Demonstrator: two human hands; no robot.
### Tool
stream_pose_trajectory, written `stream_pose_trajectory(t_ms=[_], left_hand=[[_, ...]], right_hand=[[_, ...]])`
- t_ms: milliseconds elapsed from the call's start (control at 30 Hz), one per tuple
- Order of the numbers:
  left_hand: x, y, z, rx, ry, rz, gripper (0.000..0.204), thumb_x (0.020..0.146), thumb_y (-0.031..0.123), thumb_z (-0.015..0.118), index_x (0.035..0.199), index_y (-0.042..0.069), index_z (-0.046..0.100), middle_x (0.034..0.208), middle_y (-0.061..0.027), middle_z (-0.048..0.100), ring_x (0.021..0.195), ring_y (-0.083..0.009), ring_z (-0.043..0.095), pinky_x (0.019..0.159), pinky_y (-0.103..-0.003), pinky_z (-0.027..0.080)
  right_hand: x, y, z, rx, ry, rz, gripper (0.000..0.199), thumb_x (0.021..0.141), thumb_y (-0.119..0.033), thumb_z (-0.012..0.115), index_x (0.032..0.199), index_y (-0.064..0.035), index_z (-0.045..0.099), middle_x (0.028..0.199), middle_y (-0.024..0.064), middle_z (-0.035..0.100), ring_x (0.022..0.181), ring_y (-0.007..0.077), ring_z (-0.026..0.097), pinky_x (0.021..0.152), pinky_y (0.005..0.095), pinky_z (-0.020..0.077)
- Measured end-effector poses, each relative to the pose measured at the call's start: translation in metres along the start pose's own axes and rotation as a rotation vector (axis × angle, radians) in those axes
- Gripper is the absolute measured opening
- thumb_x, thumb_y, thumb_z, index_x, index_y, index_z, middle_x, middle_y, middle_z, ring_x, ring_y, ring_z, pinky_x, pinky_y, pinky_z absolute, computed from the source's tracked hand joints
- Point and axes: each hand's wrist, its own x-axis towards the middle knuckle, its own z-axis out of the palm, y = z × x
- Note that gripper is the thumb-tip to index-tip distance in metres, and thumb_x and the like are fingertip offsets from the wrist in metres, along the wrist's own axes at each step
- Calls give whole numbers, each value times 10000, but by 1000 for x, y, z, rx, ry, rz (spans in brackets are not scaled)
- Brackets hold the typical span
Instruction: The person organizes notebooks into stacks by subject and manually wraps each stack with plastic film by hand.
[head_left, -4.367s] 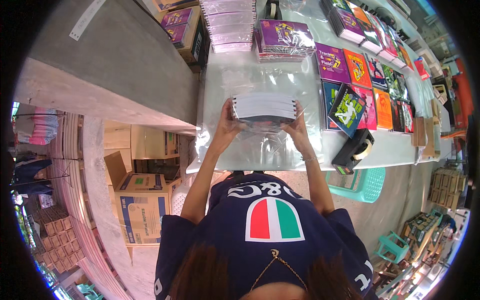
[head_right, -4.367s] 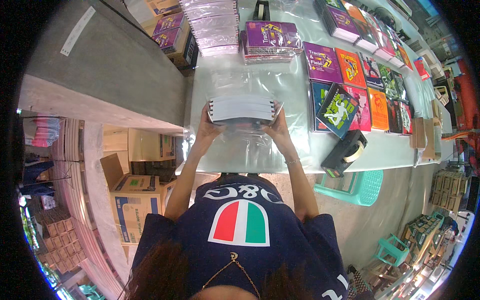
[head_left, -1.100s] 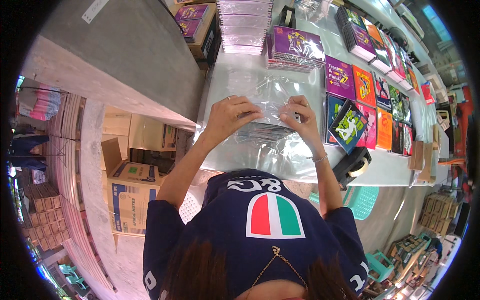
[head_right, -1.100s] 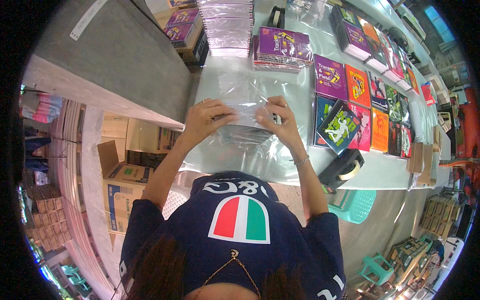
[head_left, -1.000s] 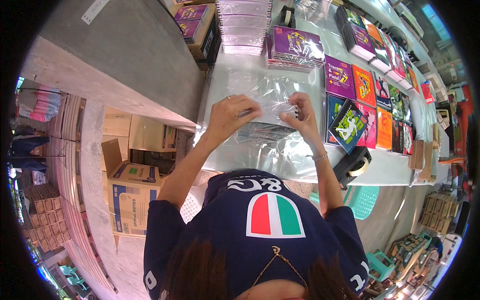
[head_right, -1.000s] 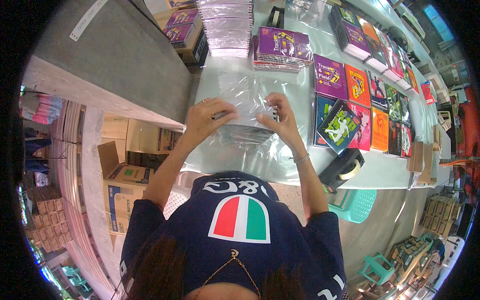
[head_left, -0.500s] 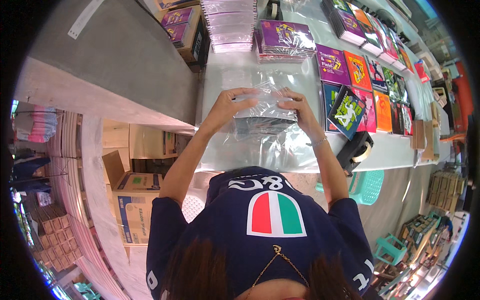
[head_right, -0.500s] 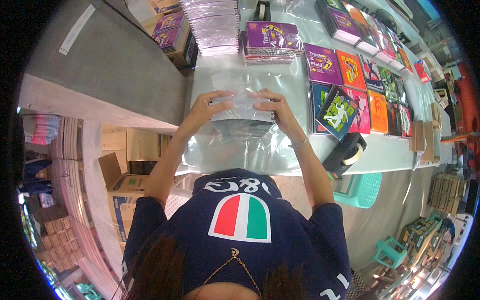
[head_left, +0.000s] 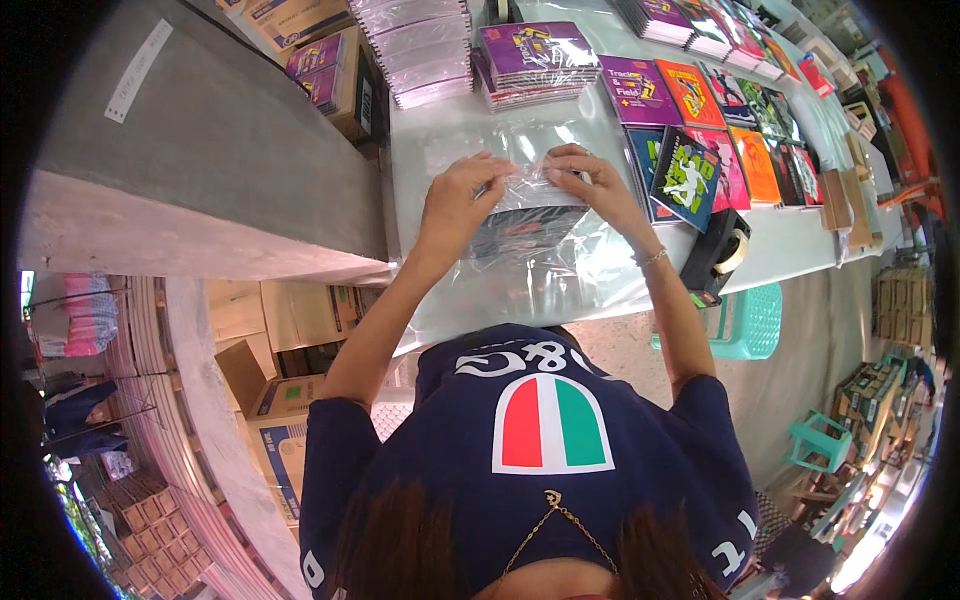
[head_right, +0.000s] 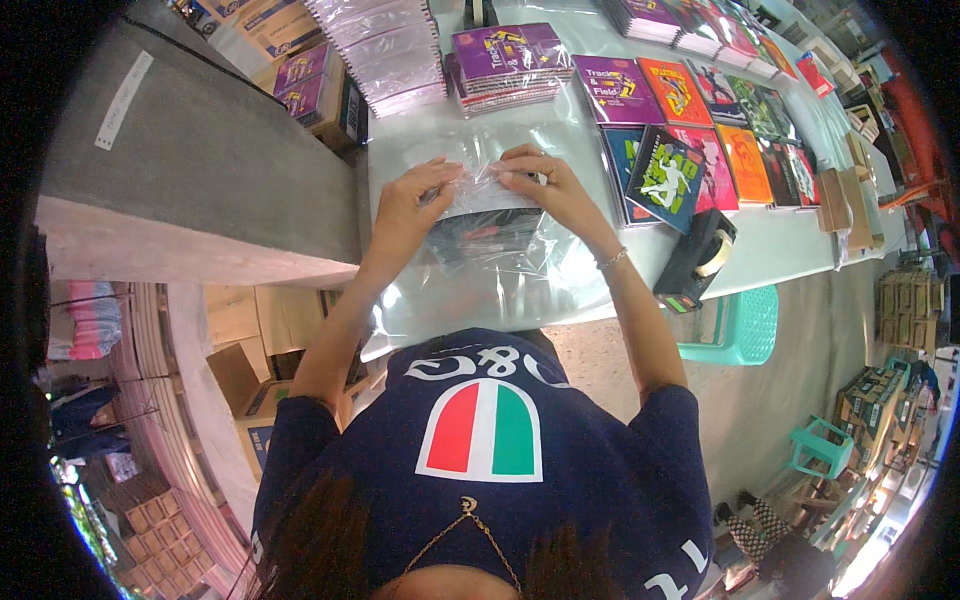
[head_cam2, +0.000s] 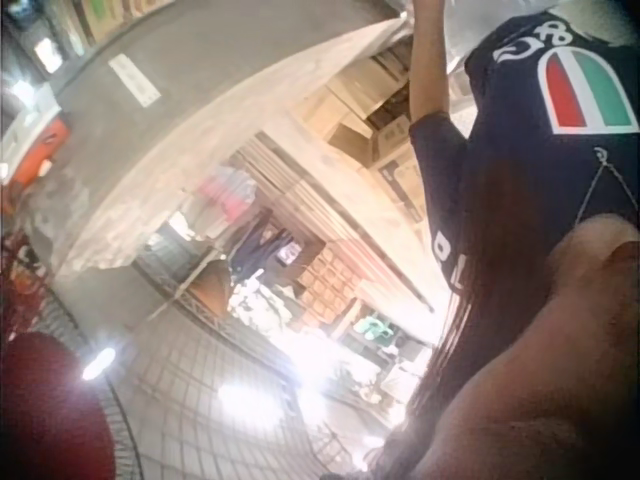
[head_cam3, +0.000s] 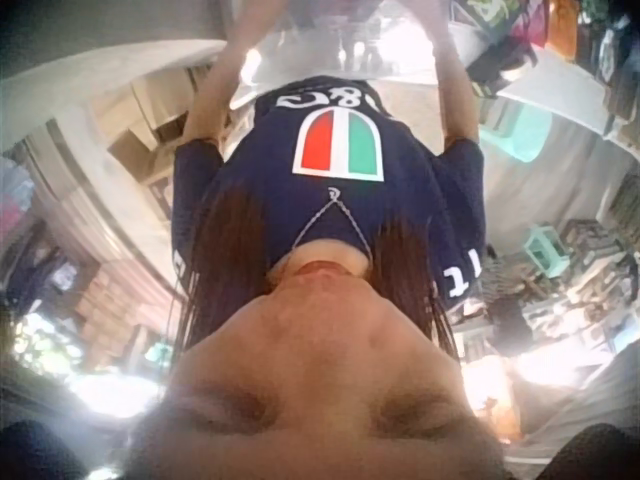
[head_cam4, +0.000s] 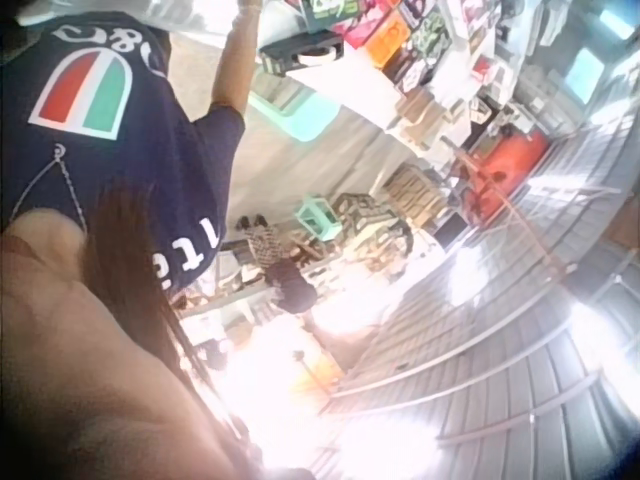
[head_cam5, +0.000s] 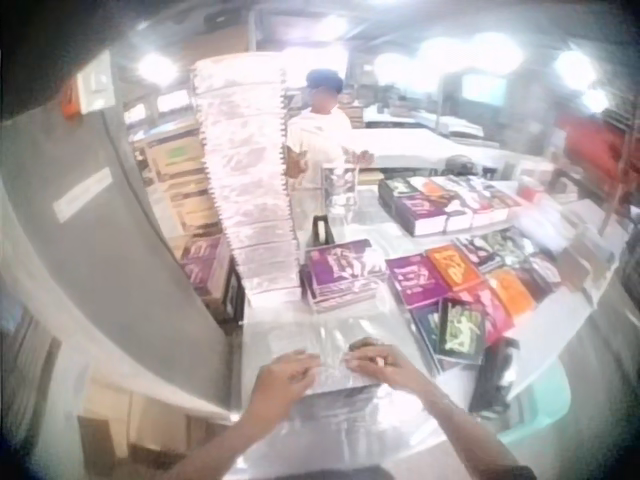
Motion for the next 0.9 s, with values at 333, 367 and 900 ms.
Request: stream_pose_trajectory(t_ms=[333, 367, 900], left_hand=[[3, -5, -5, 62, -109, 183, 243, 858, 64, 551, 1071, 55, 666, 1102, -136, 652, 1052, -308, 609, 1041, -402, 402], [4, -6, -5, 66, -114, 206, 248, 858, 60, 548, 1077, 53, 662, 1107, -138, 650, 1054, -306, 608, 1038, -401, 406], [-20, -4, -6, 471, -224, 475, 467, 877, 197, 587, 1334, 141, 510, 1381, -53, 489, 1261, -286, 459, 1041, -423, 362]], right_hand=[[-20, -30, 1, -769, -156, -306, 544, 778, -279, 702, 1284, -132, 569, 1377, 49, 503, 1324, 267, 403, 1127, 453, 244], [-22, -29, 4, -785, -136, -317, 527, 793, -255, 690, 1290, -131, 562, 1376, 48, 502, 1323, 261, 405, 1125, 452, 249], [-71, 16, 54, -788, 620, -419, 376, 730, -21, 707, 1080, -159, 698, 1217, 73, 616, 1273, 289, 457, 1098, 469, 283]])
